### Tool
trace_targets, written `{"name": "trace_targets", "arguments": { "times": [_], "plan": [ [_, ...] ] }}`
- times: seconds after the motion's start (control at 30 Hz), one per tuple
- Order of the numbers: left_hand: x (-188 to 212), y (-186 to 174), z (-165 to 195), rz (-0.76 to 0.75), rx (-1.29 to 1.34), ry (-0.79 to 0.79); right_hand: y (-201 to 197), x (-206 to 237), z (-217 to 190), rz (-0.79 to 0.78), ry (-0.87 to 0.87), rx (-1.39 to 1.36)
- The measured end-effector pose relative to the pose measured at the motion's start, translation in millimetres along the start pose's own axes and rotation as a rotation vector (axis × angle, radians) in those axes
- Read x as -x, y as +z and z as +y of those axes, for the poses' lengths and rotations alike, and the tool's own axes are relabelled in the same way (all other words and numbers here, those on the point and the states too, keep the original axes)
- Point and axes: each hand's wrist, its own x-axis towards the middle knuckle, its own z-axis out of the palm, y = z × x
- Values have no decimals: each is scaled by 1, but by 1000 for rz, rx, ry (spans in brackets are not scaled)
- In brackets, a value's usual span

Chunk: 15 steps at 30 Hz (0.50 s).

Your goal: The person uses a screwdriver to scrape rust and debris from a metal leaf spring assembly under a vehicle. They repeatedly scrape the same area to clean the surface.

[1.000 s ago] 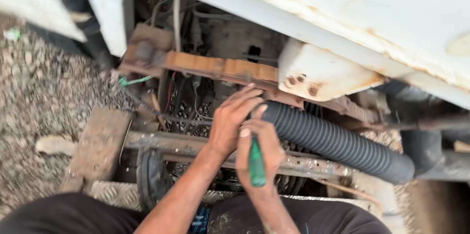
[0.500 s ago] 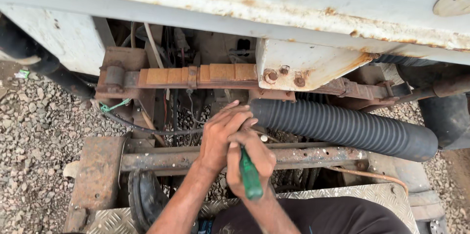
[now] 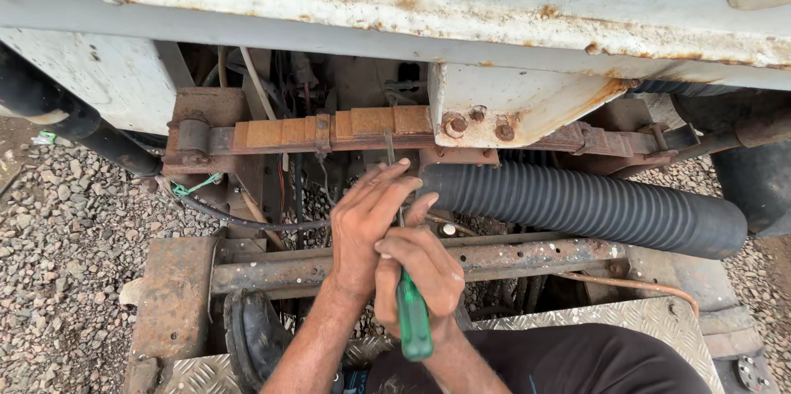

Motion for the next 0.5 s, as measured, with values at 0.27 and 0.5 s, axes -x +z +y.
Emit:
{"name": "trace_targets", "arguments": {
  "times": [0.27,0.5],
  "plan": [
    [9,5,1,51,80,-46,3,2,-5,3,26,-11],
    [12,12,-5,99,171,-126,9,1,-6,-60,20,39]
  ]
}}
